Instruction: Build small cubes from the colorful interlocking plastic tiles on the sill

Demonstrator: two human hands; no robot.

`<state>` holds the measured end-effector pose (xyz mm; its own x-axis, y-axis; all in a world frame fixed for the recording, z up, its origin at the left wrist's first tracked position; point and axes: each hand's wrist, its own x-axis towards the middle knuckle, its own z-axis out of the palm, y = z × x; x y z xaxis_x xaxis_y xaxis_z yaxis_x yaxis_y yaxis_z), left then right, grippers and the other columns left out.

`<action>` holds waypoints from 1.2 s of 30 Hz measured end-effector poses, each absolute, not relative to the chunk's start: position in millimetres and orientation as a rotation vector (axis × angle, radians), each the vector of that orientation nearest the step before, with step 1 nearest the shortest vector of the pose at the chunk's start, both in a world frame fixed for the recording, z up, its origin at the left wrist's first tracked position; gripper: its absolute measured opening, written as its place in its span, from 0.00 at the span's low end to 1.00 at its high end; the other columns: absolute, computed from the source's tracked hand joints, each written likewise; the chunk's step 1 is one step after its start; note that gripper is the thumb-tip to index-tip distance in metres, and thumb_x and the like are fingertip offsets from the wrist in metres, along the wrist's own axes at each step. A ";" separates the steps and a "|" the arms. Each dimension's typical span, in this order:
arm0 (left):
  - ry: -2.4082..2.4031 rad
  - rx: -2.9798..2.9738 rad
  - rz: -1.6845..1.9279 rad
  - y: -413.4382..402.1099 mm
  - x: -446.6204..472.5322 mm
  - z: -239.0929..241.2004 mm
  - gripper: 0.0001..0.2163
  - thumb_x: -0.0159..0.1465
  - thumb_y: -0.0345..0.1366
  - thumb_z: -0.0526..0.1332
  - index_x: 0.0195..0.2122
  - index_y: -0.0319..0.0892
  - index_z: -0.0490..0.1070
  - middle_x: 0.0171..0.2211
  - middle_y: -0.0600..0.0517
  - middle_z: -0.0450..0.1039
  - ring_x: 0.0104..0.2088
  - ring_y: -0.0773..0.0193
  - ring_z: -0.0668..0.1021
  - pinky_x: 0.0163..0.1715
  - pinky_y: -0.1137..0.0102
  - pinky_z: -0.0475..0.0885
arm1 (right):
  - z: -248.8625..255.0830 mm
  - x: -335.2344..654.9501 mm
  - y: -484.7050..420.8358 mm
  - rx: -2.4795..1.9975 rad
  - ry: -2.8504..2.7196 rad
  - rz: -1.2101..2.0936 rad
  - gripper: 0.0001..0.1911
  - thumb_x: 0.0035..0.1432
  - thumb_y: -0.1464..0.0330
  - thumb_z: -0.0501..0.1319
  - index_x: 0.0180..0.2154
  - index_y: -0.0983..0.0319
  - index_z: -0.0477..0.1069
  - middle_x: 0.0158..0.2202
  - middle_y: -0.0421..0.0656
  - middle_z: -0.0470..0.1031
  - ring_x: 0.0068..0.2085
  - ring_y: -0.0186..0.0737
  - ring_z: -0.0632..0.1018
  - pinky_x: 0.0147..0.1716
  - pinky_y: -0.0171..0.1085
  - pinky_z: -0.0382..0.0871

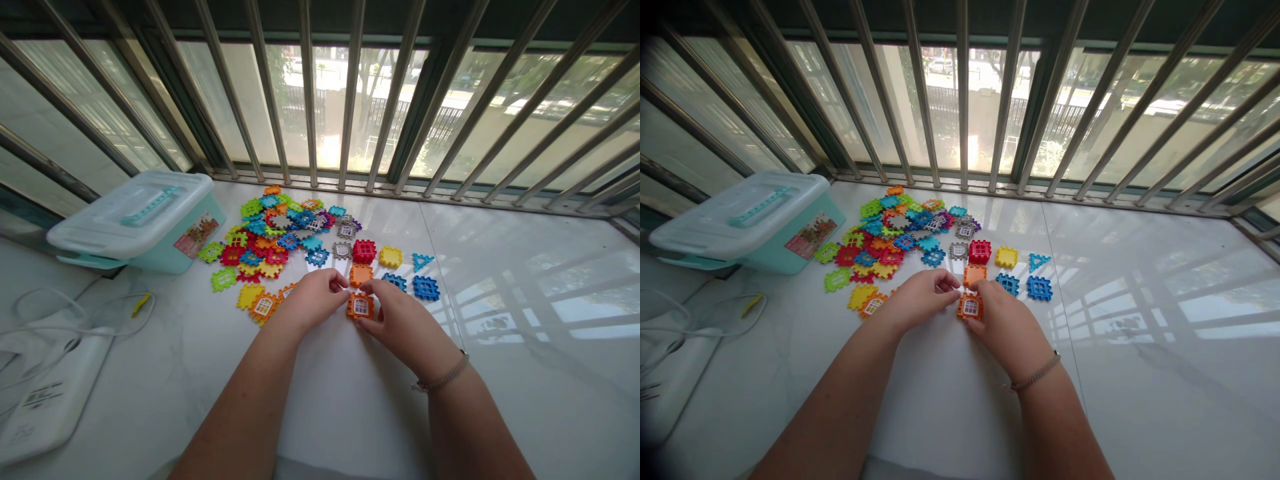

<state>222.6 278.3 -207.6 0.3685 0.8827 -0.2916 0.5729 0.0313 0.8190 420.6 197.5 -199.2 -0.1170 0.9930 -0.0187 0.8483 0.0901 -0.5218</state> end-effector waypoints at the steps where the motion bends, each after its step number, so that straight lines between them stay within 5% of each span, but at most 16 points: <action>1: 1.335 1.676 0.401 278.0 222.5 -205.6 0.09 0.60 0.40 0.69 0.41 0.46 0.81 0.39 0.49 0.85 0.38 0.54 0.83 0.35 0.67 0.70 | -200.1 421.1 197.2 -1.814 -2.036 0.581 0.21 0.60 0.71 0.72 0.54 0.56 0.74 0.51 0.46 0.82 0.40 0.45 0.83 0.39 0.40 0.73; 9: 1.642 1.926 0.295 281.6 206.3 -188.6 0.12 0.63 0.41 0.70 0.46 0.45 0.80 0.44 0.45 0.84 0.45 0.47 0.83 0.42 0.63 0.71 | -195.2 420.5 196.8 -1.773 -1.983 0.480 0.21 0.64 0.64 0.72 0.56 0.55 0.72 0.56 0.48 0.80 0.43 0.48 0.83 0.41 0.44 0.74; 14: 1.972 2.013 0.062 275.9 169.7 -168.1 0.27 0.58 0.48 0.76 0.57 0.45 0.77 0.58 0.38 0.79 0.57 0.40 0.80 0.53 0.59 0.72 | -189.1 418.4 197.2 -1.778 -1.942 0.421 0.15 0.69 0.61 0.68 0.54 0.56 0.72 0.53 0.47 0.81 0.42 0.48 0.82 0.41 0.44 0.73; 20: 2.124 1.859 -0.315 273.6 158.0 -174.9 0.39 0.50 0.51 0.80 0.61 0.43 0.73 0.63 0.32 0.72 0.60 0.35 0.78 0.52 0.58 0.73 | -187.3 416.6 196.7 -1.750 -1.945 0.391 0.13 0.70 0.61 0.67 0.53 0.57 0.73 0.51 0.46 0.82 0.40 0.45 0.81 0.40 0.43 0.72; 27: 2.063 1.920 -0.162 283.1 170.6 -197.2 0.30 0.58 0.46 0.77 0.61 0.46 0.76 0.63 0.37 0.71 0.56 0.43 0.80 0.55 0.60 0.74 | -189.1 416.2 198.2 -1.769 -1.937 0.399 0.12 0.70 0.63 0.67 0.52 0.58 0.73 0.50 0.44 0.82 0.37 0.43 0.80 0.39 0.42 0.70; 36: 2.109 1.961 0.051 292.1 185.4 -200.2 0.25 0.64 0.49 0.72 0.59 0.41 0.78 0.58 0.36 0.72 0.57 0.40 0.80 0.57 0.57 0.75 | -190.3 414.5 198.9 -1.769 -1.948 0.464 0.08 0.72 0.63 0.65 0.49 0.57 0.73 0.48 0.43 0.82 0.35 0.41 0.78 0.36 0.40 0.67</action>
<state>185.4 292.1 -200.2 -0.0549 0.9847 -0.1654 0.9756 0.0882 0.2012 414.5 198.9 -190.3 -0.0629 0.9916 0.1128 0.8346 0.1142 -0.5390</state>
